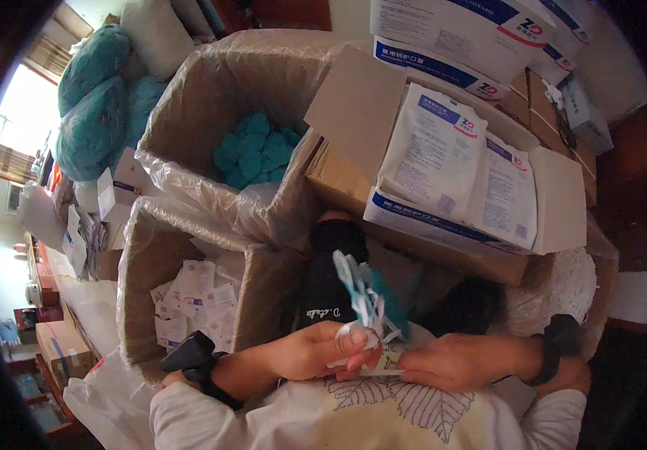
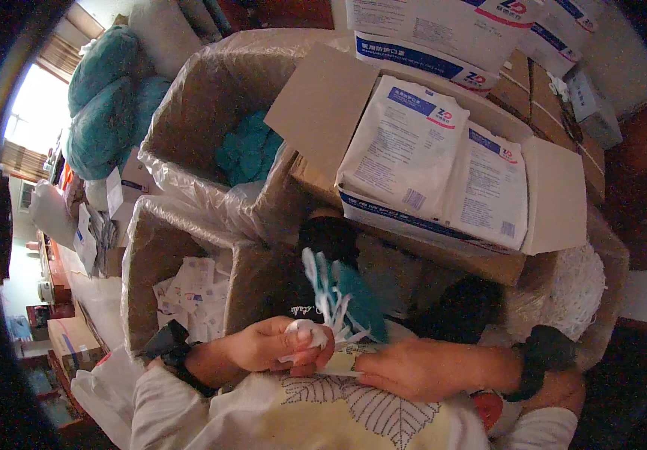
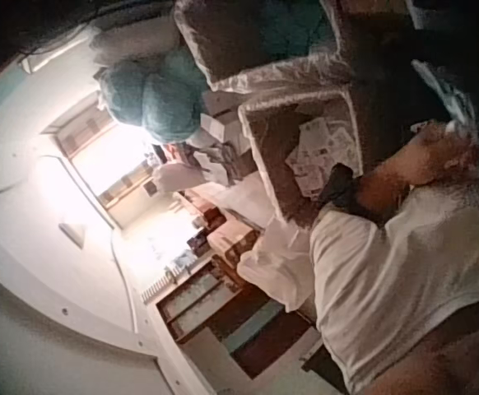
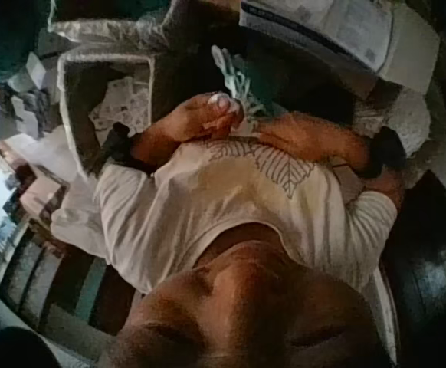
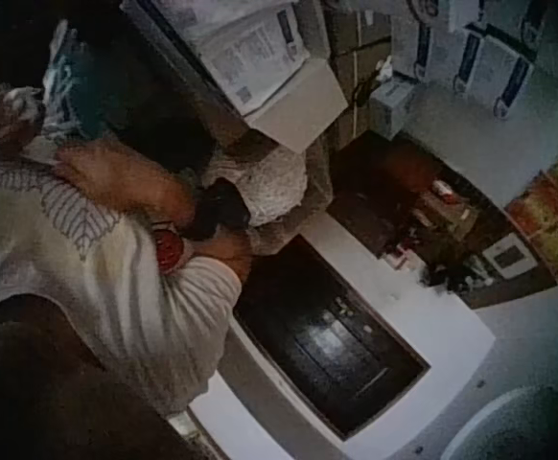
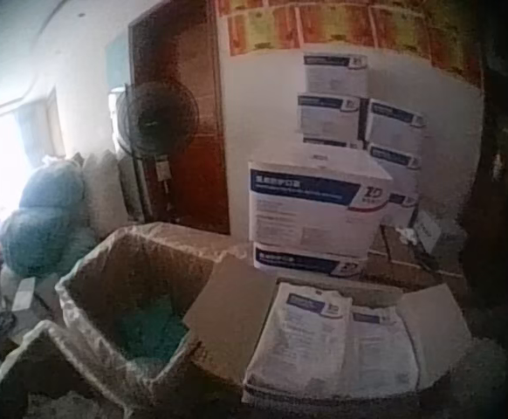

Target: Unpack and inspect protective face masks from boxes and bags.

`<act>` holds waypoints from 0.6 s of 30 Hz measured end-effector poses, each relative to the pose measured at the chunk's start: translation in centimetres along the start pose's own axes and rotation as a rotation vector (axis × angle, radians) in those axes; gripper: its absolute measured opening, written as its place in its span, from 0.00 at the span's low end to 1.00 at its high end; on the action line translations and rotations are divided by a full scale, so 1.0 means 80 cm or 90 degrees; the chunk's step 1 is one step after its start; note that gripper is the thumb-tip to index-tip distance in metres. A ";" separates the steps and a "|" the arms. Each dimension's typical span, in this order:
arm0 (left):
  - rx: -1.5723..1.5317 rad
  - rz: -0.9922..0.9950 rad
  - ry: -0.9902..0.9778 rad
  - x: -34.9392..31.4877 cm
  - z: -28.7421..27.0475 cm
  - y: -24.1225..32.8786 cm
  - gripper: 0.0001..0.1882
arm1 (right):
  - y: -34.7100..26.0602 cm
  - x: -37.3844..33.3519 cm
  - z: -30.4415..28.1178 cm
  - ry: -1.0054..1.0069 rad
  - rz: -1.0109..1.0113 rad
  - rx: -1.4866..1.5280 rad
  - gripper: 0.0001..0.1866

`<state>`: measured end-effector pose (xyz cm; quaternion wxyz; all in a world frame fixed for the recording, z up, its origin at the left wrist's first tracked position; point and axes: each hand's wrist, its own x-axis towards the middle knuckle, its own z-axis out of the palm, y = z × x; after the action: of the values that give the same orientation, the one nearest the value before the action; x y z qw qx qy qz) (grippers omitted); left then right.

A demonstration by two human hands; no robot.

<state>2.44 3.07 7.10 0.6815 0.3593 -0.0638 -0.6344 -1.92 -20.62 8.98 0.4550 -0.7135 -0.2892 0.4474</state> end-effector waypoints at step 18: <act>-0.426 0.471 0.278 0.022 -0.051 0.015 0.11 | 0.022 0.021 -0.030 0.033 0.183 0.381 0.13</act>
<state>5.94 3.07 4.15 0.9337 0.1999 0.1623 -0.2489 0.95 -20.92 7.16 0.5839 -0.5926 -0.0298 0.5540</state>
